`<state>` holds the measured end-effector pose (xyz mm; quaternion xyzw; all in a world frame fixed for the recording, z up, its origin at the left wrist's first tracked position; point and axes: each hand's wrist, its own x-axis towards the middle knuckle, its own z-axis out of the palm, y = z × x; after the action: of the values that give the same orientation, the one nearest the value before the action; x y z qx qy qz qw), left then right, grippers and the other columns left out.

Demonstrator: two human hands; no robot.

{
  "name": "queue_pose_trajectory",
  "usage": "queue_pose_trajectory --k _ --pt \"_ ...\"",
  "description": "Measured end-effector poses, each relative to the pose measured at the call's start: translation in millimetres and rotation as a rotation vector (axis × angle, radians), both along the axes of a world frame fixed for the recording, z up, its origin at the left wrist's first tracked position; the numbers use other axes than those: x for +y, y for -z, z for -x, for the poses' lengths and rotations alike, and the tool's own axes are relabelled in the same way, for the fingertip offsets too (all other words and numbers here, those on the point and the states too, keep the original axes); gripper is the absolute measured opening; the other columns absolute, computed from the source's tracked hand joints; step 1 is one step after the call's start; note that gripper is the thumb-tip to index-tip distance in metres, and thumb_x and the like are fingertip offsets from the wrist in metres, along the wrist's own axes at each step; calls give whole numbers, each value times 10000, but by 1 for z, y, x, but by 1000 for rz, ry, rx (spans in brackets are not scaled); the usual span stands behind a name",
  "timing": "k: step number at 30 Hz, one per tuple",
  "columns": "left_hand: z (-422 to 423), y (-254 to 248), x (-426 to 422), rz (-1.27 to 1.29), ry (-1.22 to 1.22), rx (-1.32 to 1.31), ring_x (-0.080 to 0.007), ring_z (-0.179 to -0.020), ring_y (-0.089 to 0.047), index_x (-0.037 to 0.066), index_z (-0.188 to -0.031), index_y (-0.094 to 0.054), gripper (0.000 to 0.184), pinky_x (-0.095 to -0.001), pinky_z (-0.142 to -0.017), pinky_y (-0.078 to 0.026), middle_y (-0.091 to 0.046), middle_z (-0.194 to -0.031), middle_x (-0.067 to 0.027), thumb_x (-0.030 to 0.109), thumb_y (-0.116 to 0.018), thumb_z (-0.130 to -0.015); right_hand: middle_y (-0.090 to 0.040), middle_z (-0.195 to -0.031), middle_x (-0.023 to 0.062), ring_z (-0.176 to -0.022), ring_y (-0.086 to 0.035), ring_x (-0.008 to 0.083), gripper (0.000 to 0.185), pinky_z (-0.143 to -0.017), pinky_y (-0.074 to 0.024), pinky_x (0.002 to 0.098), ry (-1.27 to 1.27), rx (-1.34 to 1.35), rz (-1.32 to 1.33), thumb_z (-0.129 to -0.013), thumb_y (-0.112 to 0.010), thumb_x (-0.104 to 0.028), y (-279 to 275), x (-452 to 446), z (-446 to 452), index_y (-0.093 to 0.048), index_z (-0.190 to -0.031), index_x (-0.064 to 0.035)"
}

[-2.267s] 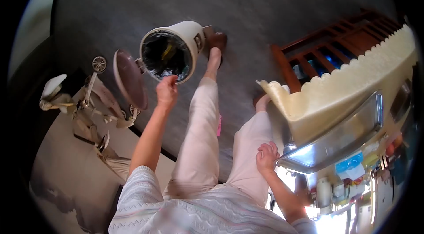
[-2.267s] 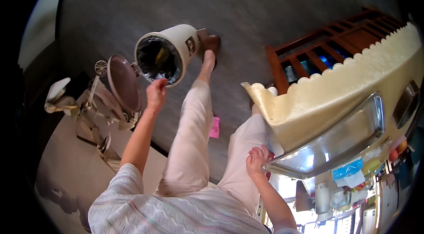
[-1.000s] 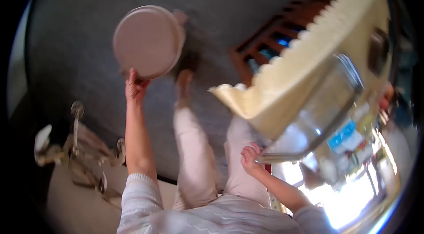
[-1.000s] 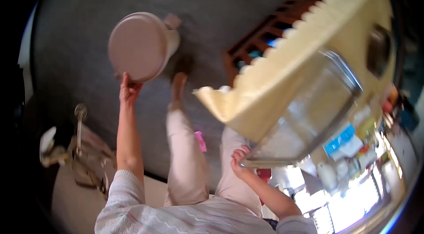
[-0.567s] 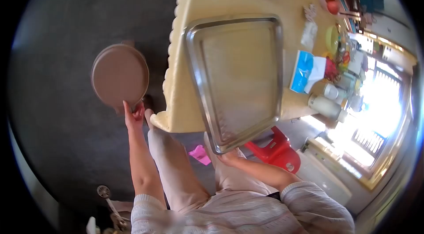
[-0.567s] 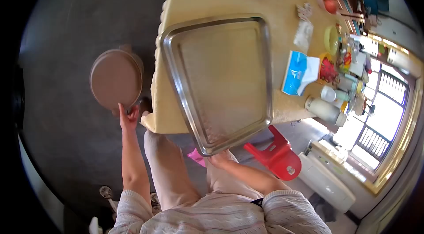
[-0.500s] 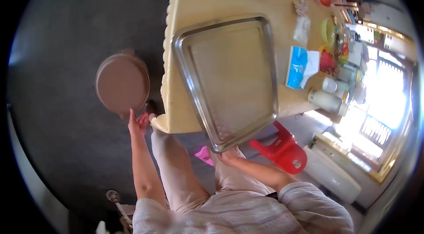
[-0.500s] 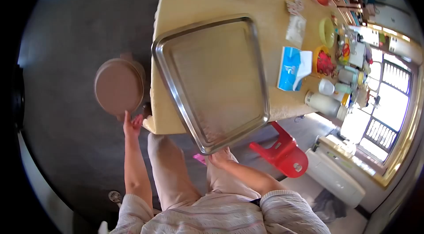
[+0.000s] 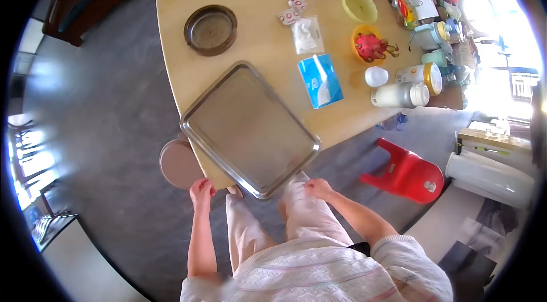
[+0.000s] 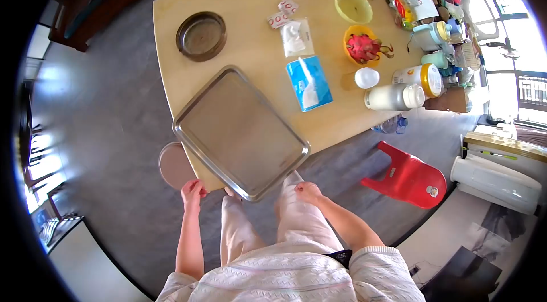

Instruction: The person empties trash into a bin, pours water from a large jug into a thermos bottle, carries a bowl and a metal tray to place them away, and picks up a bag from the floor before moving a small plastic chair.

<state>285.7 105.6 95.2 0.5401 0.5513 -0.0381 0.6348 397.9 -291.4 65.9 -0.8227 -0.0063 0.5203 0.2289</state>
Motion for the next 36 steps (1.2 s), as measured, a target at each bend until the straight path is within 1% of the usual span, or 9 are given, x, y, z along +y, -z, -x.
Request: queue_pose_trajectory --k 3,6,9,12,14,26,29,32,36 --pt "-39 -1 -35 -170 160 55 -101 -483 -518 4 -902 -587 113 -219 -439 -423 -562 -638 -39 58 -552 -810 -655 -765 86 -694 -634 159 221 -665 -492 273 0 2 -45 -764 -550 -175 -18 -32 -34 -634 -907 -30" --pt "-94 -11 -69 -89 81 -91 -97 -496 -522 5 -908 -585 117 -215 -432 -422 -564 -652 -35 60 -555 -810 -653 -749 77 -661 -634 154 205 -632 -493 271 16 -62 -49 -766 -546 -160 -25 -68 -68 -631 -893 -24" --pt "-144 -21 -111 -144 219 -67 -91 -520 -529 12 -881 -609 112 -216 -467 -449 -565 -672 -14 81 -575 -799 -652 -741 68 -621 -631 145 199 -603 -497 274 56 -87 -36 -756 -556 -150 -25 -106 -94 -633 -894 -28" --pt "-177 -29 -147 -151 392 -136 -91 -531 -544 22 -894 -619 127 -218 -487 -463 -577 -662 -11 92 -581 -795 -643 -837 137 -810 -619 286 197 -719 -487 362 191 -111 21 -732 -541 -217 -27 -144 -108 -657 -821 -85" --pt "-195 -38 -167 -137 507 -175 -87 -539 -552 23 -891 -623 129 -216 -497 -465 -581 -648 -11 93 -586 -789 -643 -834 134 -809 -619 284 193 -720 -486 359 250 -116 25 -731 -540 -209 -31 -159 -112 -656 -824 -86" --pt "-229 -35 -223 -212 1011 -132 -121 -549 -587 70 -848 -643 148 -261 -566 -471 -616 -615 -32 163 -590 -745 -638 -855 126 -814 -609 284 182 -724 -483 349 404 -258 -5 -729 -532 -169 -79 -202 -115 -642 -842 -77" --pt "-233 -46 -230 -293 1125 -79 -126 -554 -591 75 -837 -646 140 -261 -566 -472 -617 -612 -35 161 -592 -741 -636 -867 132 -830 -605 289 193 -743 -479 372 207 -304 26 -739 -520 -183 -81 -215 -118 -645 -849 -85" --pt "-238 -46 -238 -394 1181 -56 -119 -554 -593 69 -847 -646 144 -257 -563 -471 -621 -623 -42 160 -600 -745 -634 -857 139 -821 -600 305 194 -732 -476 395 168 -322 9 -742 -519 -196 -86 -237 -141 -644 -838 -84" --pt "-280 -81 -260 -279 917 -35 -82 -590 -560 53 -861 -644 125 -230 -553 -456 -606 -659 -13 148 -600 -793 -632 -805 137 -772 -598 325 182 -690 -478 409 180 -483 -73 -742 -527 -203 -75 -289 -177 -643 -807 -78"
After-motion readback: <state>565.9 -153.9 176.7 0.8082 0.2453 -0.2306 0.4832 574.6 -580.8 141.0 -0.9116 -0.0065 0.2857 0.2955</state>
